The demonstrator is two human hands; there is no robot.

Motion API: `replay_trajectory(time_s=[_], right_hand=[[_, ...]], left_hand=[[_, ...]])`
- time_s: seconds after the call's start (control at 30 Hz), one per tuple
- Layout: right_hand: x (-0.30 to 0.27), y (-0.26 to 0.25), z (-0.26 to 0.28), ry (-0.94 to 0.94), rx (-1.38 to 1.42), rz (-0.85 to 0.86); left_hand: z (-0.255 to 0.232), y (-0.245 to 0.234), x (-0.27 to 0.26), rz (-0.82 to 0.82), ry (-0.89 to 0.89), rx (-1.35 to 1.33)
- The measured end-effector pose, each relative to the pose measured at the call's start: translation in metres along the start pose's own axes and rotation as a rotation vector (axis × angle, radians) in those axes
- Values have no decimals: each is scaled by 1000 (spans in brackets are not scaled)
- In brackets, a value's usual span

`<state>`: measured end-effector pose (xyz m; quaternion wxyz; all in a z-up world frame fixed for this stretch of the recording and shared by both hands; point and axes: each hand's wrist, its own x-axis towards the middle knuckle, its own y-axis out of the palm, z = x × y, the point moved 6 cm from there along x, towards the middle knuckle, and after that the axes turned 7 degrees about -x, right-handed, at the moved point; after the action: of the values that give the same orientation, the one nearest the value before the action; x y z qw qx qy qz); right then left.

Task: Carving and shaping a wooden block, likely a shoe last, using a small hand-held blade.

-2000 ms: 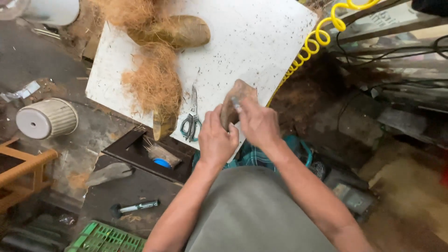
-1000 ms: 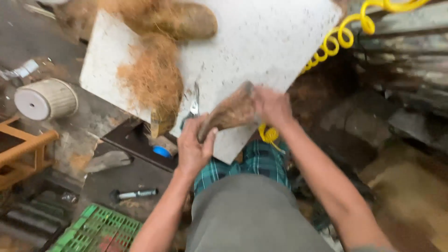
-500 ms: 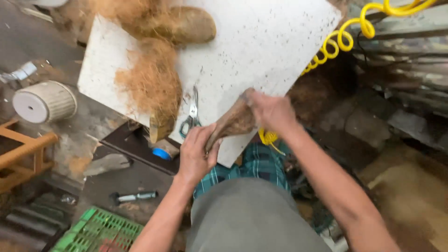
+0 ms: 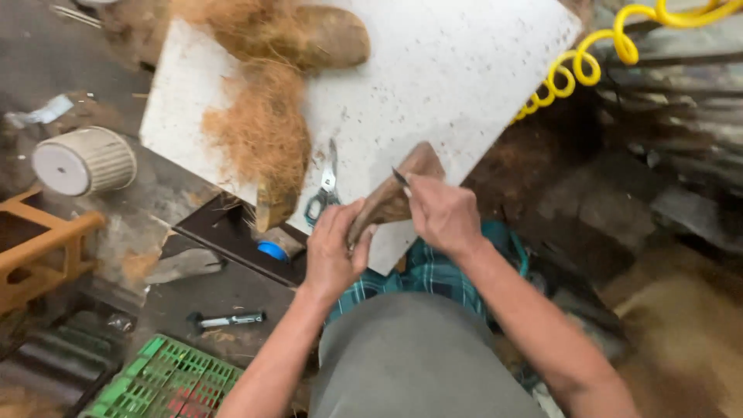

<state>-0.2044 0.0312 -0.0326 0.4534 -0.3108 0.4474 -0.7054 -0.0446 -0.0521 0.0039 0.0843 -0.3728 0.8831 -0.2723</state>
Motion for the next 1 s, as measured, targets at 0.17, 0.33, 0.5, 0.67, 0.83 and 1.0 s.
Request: replay_trajectory(time_s=[0.17, 0.33, 0.5, 0.67, 0.83, 1.0], right_hand=[[-3, 9, -29, 79, -21, -1], [-3, -5, -20, -41, 94, 92], [1, -35, 14, 7, 47, 65], [-1, 8, -37, 110, 61, -41], [-14, 44, -111, 628, 342, 117], [-52, 63, -141, 1009, 799, -33]], left_hand=[[-3, 1, 3, -6, 3, 32], [-8, 7, -1, 51, 51, 20], [-15, 11, 1, 35, 65, 49], [-10, 8, 14, -9, -78, 10], [8, -5, 18, -40, -401, -75], [73, 10, 3, -141, -907, -518]])
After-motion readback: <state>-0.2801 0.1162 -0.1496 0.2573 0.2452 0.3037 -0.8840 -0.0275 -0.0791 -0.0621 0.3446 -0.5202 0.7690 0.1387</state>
